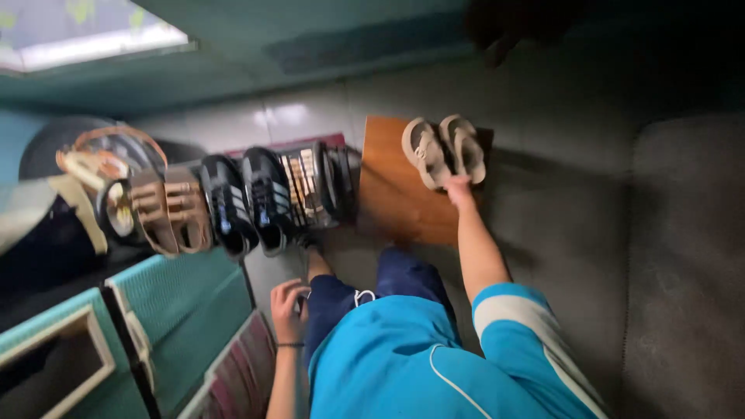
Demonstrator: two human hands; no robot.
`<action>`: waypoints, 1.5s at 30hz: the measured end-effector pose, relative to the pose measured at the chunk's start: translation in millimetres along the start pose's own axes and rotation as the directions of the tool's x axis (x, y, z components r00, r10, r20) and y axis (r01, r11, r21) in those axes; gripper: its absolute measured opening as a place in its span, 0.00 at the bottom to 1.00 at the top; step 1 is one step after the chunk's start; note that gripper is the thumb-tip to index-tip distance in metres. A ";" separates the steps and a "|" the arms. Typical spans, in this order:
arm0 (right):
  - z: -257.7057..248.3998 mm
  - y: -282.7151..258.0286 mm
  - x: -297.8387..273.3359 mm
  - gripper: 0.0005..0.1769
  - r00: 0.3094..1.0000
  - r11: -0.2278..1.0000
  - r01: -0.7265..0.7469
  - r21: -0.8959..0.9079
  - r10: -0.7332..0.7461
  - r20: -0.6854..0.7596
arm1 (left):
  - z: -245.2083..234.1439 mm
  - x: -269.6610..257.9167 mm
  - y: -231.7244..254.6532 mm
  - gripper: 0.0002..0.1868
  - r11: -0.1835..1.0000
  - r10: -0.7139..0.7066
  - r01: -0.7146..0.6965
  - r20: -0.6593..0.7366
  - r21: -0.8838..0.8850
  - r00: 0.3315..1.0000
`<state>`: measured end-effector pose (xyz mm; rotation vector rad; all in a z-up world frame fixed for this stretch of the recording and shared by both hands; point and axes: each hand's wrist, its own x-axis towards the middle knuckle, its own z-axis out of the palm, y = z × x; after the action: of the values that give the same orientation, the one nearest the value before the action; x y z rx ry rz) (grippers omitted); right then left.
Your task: Organize various shoes and sandals on a small wooden bench and in a nearby black basket.
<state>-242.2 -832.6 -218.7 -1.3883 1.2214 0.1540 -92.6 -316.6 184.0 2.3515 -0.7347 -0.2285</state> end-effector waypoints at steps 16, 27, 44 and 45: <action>12.1 -32.9 95.2 0.24 0.993 0.959 0.103 -0.262 -0.082 0.089 | 63.7 -74.6 45.9 0.13 0.845 -0.535 0.511 0.229 0.159 0.813; 70.5 -14.7 44.1 0.50 0.981 0.940 0.181 -0.288 -0.192 -0.010 | 65.0 -118.0 31.5 0.14 0.778 -0.609 0.624 0.325 0.071 0.723; 128.3 -93.1 -283.2 0.42 0.926 0.899 -0.264 0.350 0.135 0.353 | 77.7 -0.1 19.3 0.33 0.996 0.070 -0.055 0.269 -0.066 0.961; 131.9 -90.8 -294.6 0.42 0.930 0.902 -0.246 0.355 0.116 0.349 | 76.7 5.3 19.7 0.33 0.995 0.084 -0.069 0.255 -0.065 0.963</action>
<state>-233.3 -591.2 13.9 -0.8553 1.0370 0.2414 -123.1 -373.3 137.7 2.2591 -0.9283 -0.5218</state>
